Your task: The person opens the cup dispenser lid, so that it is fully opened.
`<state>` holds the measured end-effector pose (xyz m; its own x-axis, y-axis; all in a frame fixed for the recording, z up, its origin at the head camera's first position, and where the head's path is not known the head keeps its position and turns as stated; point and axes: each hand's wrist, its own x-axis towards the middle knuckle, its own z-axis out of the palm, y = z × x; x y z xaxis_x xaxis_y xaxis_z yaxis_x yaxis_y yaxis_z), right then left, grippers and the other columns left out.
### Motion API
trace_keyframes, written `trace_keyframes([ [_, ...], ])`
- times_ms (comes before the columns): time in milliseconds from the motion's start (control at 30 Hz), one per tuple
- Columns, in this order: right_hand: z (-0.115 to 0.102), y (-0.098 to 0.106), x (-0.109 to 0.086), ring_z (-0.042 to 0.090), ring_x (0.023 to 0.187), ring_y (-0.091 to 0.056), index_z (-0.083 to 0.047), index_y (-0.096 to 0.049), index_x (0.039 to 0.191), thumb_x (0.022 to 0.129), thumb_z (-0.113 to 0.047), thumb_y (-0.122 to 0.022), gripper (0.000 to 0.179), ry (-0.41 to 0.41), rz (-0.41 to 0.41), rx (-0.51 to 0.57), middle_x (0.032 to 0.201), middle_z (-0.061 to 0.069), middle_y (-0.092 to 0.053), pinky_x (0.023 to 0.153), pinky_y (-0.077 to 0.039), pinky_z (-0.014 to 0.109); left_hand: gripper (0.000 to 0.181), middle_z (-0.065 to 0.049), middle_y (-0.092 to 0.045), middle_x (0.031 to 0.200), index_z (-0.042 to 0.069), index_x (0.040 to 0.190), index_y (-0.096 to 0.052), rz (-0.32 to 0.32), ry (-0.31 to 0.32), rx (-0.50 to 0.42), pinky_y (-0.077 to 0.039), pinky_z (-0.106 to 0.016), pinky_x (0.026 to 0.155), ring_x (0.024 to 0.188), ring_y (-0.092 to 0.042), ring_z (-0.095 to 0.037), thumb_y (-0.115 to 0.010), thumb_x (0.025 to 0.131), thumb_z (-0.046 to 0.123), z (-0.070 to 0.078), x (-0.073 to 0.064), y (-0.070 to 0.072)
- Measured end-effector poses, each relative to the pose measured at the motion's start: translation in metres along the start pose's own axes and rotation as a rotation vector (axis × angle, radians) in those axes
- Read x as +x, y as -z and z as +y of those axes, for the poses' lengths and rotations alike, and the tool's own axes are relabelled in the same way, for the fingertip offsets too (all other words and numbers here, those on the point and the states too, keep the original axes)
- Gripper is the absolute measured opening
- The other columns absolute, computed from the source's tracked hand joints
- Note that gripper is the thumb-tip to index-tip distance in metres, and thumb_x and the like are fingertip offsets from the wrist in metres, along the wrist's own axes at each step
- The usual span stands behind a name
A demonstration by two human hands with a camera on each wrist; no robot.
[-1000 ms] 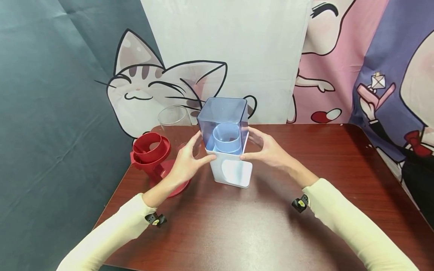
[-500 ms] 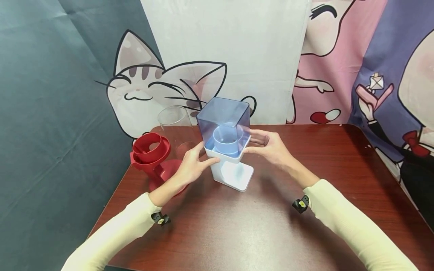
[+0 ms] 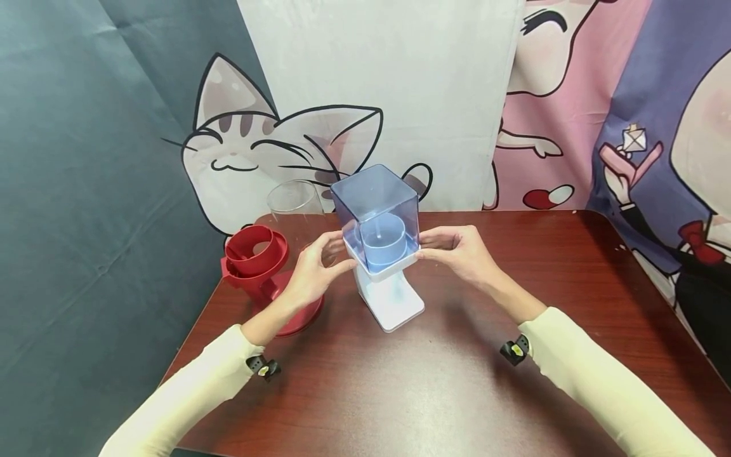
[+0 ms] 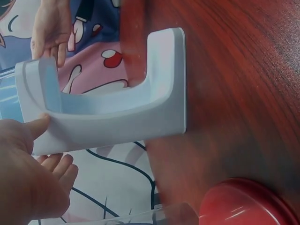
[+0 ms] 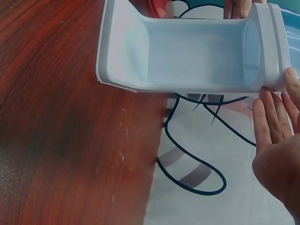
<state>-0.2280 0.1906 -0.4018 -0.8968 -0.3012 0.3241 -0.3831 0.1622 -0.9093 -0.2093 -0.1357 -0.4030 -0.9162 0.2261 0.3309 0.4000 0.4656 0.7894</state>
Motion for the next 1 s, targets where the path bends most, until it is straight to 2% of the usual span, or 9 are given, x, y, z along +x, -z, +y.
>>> trace_keyframes([
  [133,0.0,0.002,-0.003,0.015,0.092,-0.08,0.007,-0.076,0.119,0.085,0.007,-0.086,0.035,-0.004,-0.006,0.001,0.105,0.019,-0.079,0.081,-0.064,0.031,0.06,-0.007,-0.071,0.138,0.013,0.144,-0.063,-0.003,0.005,0.006,-0.054,-0.045,0.109,0.13,-0.066,-0.021,-0.088,0.09,0.02,0.0,0.001,0.0],
  [300,0.0,0.009,-0.003,0.021,0.094,-0.08,0.003,-0.078,0.119,0.086,0.001,-0.088,0.035,-0.021,-0.045,0.005,0.107,0.016,-0.08,0.084,-0.064,0.035,0.055,-0.005,-0.07,0.139,0.015,0.144,-0.064,-0.004,0.013,0.023,-0.054,-0.039,0.108,0.13,-0.065,-0.017,-0.085,0.094,0.023,0.0,0.002,-0.001],
  [367,-0.001,0.013,-0.001,0.026,0.103,-0.078,0.002,-0.075,0.125,0.087,0.002,-0.086,0.04,-0.025,-0.095,0.036,0.115,0.017,-0.078,0.088,-0.063,0.036,0.051,-0.004,-0.069,0.141,0.015,0.146,-0.063,-0.017,0.013,0.015,-0.053,-0.038,0.109,0.132,-0.064,-0.016,-0.079,0.099,0.024,-0.001,0.001,-0.001],
  [433,-0.001,0.017,0.003,0.029,0.119,-0.072,0.001,-0.068,0.137,0.087,0.004,-0.085,0.053,-0.038,-0.169,0.071,0.131,0.018,-0.072,0.095,-0.06,0.035,0.05,-0.004,-0.065,0.147,0.015,0.151,-0.059,-0.047,0.01,-0.002,-0.05,-0.038,0.113,0.137,-0.06,-0.016,-0.072,0.104,0.025,-0.001,-0.002,0.0],
  [567,0.001,0.021,0.011,0.032,0.15,-0.046,-0.008,-0.041,0.162,0.087,0.0,-0.086,0.088,-0.082,-0.325,0.053,0.163,0.014,-0.048,0.115,-0.046,0.04,0.062,-0.003,-0.047,0.164,0.016,0.164,-0.04,-0.144,0.015,-0.029,-0.04,-0.046,0.121,0.15,-0.045,-0.017,-0.062,0.107,0.029,-0.001,-0.01,0.001],
  [667,0.004,0.02,0.017,0.036,0.157,-0.032,-0.014,-0.027,0.169,0.086,-0.011,-0.09,0.104,-0.105,-0.415,-0.028,0.171,0.01,-0.034,0.124,-0.032,0.056,0.08,-0.002,-0.034,0.172,0.018,0.17,-0.025,-0.192,0.03,-0.015,-0.034,-0.051,0.124,0.157,-0.033,-0.018,-0.065,0.104,0.038,0.001,-0.014,-0.001],
  [767,0.006,0.016,0.022,0.04,0.158,-0.028,-0.016,-0.022,0.17,0.085,-0.019,-0.092,0.111,-0.116,-0.474,-0.077,0.171,0.01,-0.032,0.122,-0.022,0.071,0.099,-0.002,-0.029,0.174,0.02,0.172,-0.017,-0.174,0.054,0.03,-0.033,-0.056,0.123,0.158,-0.03,-0.021,-0.074,0.096,0.05,0.006,-0.016,-0.008],
  [900,0.007,0.011,0.028,0.036,0.157,-0.028,-0.016,-0.02,0.17,0.084,-0.022,-0.092,0.113,-0.116,-0.509,-0.082,0.168,0.008,-0.035,0.124,-0.021,0.07,0.12,0.001,-0.027,0.174,0.023,0.172,-0.013,-0.108,0.102,0.089,-0.034,-0.059,0.122,0.158,-0.031,-0.023,-0.083,0.083,0.062,0.012,-0.018,-0.019],
  [1000,0.008,0.008,0.033,0.034,0.156,-0.03,-0.014,-0.019,0.17,0.085,-0.017,-0.091,0.111,-0.108,-0.528,-0.032,0.167,0.009,-0.038,0.125,-0.024,0.063,0.128,0.001,-0.025,0.175,0.021,0.172,-0.011,-0.074,0.115,0.099,-0.034,-0.058,0.122,0.158,-0.031,-0.023,-0.087,0.078,0.062,0.014,-0.018,-0.027],
])
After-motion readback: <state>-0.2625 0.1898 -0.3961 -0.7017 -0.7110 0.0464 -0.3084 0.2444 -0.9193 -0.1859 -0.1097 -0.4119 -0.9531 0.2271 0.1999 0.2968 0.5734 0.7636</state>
